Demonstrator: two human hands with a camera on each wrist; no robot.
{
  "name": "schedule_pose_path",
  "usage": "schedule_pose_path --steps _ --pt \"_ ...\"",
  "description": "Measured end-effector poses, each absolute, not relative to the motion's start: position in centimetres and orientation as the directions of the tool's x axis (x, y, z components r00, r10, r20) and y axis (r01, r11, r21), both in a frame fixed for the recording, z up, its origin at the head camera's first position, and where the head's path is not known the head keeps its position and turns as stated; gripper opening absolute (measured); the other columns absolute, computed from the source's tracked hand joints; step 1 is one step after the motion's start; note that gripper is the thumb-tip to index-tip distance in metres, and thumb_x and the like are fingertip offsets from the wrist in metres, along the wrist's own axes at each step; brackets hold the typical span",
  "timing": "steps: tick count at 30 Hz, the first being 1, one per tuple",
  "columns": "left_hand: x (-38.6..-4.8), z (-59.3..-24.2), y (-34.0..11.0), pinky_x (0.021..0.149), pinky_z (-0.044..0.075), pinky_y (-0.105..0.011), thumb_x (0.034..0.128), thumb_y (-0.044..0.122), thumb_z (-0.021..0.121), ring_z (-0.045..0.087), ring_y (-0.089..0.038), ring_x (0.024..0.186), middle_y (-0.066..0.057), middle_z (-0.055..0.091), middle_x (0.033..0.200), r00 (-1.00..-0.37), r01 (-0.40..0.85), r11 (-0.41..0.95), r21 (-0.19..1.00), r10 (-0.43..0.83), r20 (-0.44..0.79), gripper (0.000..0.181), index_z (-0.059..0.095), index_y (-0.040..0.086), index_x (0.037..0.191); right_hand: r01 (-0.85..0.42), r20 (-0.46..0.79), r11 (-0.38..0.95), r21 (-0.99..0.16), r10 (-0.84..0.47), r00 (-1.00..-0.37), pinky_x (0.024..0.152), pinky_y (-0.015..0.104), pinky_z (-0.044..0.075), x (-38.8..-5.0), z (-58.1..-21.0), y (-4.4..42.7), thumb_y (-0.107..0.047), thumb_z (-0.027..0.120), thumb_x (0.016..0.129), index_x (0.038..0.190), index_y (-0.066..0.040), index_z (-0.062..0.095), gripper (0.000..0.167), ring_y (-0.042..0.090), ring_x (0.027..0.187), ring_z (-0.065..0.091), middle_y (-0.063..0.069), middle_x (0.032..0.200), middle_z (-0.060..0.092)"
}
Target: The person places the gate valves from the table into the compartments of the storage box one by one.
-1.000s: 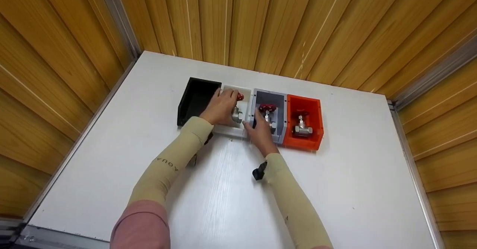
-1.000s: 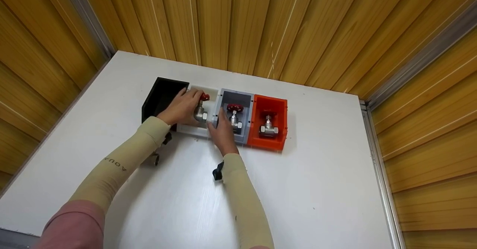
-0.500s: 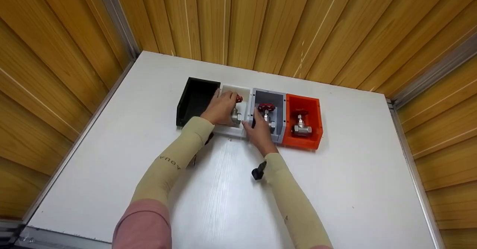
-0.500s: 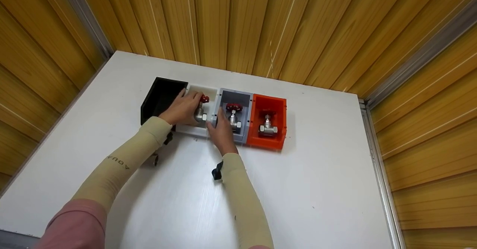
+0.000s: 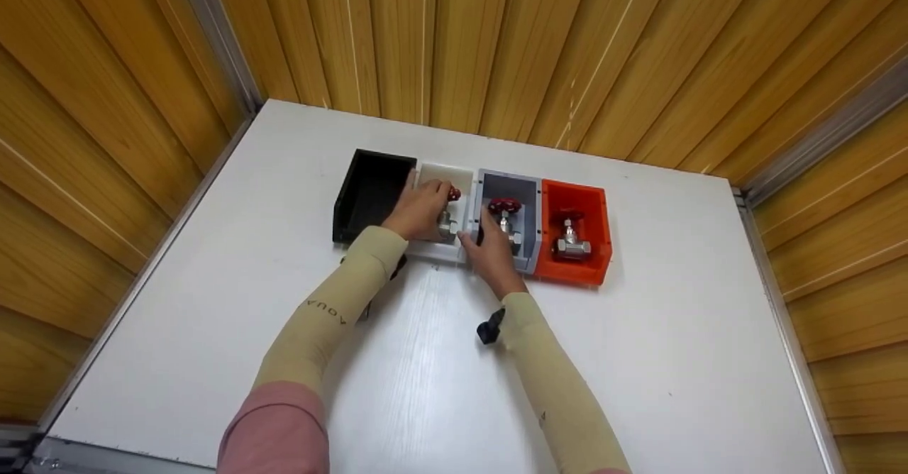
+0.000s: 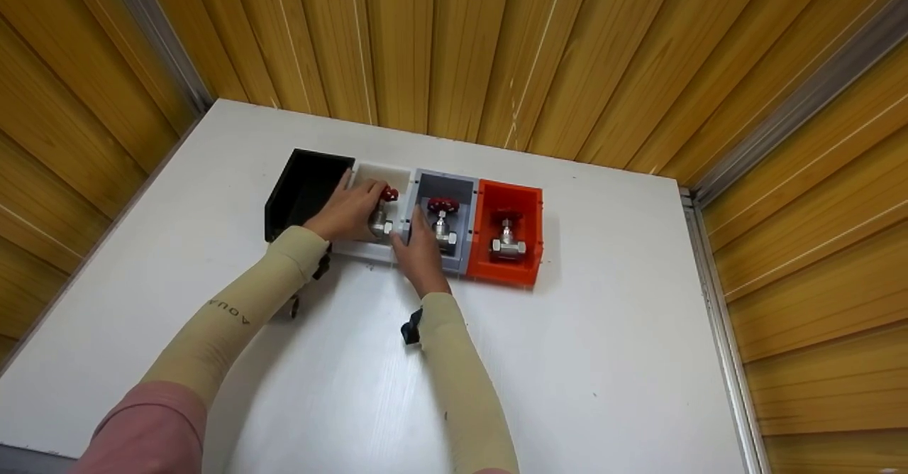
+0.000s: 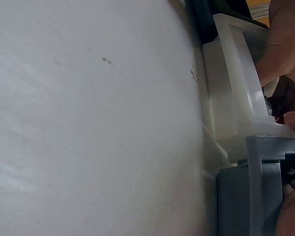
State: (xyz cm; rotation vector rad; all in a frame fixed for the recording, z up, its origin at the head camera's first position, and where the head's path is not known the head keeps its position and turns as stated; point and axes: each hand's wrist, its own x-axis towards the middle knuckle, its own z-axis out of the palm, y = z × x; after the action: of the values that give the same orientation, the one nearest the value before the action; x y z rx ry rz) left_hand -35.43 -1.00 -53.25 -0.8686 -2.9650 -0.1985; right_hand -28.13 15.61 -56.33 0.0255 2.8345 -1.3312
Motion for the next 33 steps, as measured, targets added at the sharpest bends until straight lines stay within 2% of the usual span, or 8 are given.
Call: schedule_pose_path --steps 5,15,20,33 --pt "-35.45 -53.45 -0.87 0.118 0.012 -0.061 0.0725 0.014 0.082 0.051 -0.027 0.128 -0.011 0.058 0.127 -0.845 0.535 0.837 0.112 0.531 0.069 0.067 0.047 0.009 0.130 0.023 -0.023 0.632 -0.775 0.007 -1.000 0.120 0.043 0.022 -28.14 -56.36 15.67 -0.037 0.059 0.095 0.155 -0.010 0.019 0.077 0.029 0.147 0.023 0.011 0.160 0.023" --pt "-35.39 -53.41 -0.78 0.118 0.013 -0.062 0.0799 0.009 0.075 0.057 -0.028 0.123 -0.011 0.060 0.126 -0.844 0.535 0.843 0.056 0.531 0.069 0.058 0.049 0.007 0.132 0.028 -0.031 0.639 -0.769 0.007 -1.000 0.120 0.042 0.023 -28.20 -56.27 15.55 -0.035 0.059 0.095 0.154 -0.008 0.020 0.076 0.029 0.147 0.024 0.013 0.159 0.025" --pt "-35.39 -53.44 -0.82 0.118 0.010 -0.062 0.0749 0.020 0.081 0.055 -0.027 0.126 -0.011 0.058 0.130 -0.847 0.532 0.845 0.049 0.530 0.050 0.071 0.046 0.007 0.135 0.033 -0.035 0.634 -0.773 0.009 -0.999 0.120 0.043 0.023 -28.18 -56.26 15.53 -0.035 0.059 0.095 0.154 -0.009 0.019 0.076 0.029 0.147 0.024 0.013 0.159 0.024" --pt "-35.21 -52.83 -1.02 0.117 0.009 -0.064 0.0715 0.027 0.084 0.053 -0.028 0.126 -0.012 0.057 0.129 -0.846 0.531 0.842 0.088 0.533 0.010 0.077 0.045 0.008 0.135 0.038 -0.043 0.648 -0.761 0.007 -0.999 0.120 0.042 0.022 -28.08 -56.21 15.59 -0.039 0.059 0.095 0.155 -0.009 0.016 0.079 0.030 0.147 0.023 0.014 0.159 0.023"
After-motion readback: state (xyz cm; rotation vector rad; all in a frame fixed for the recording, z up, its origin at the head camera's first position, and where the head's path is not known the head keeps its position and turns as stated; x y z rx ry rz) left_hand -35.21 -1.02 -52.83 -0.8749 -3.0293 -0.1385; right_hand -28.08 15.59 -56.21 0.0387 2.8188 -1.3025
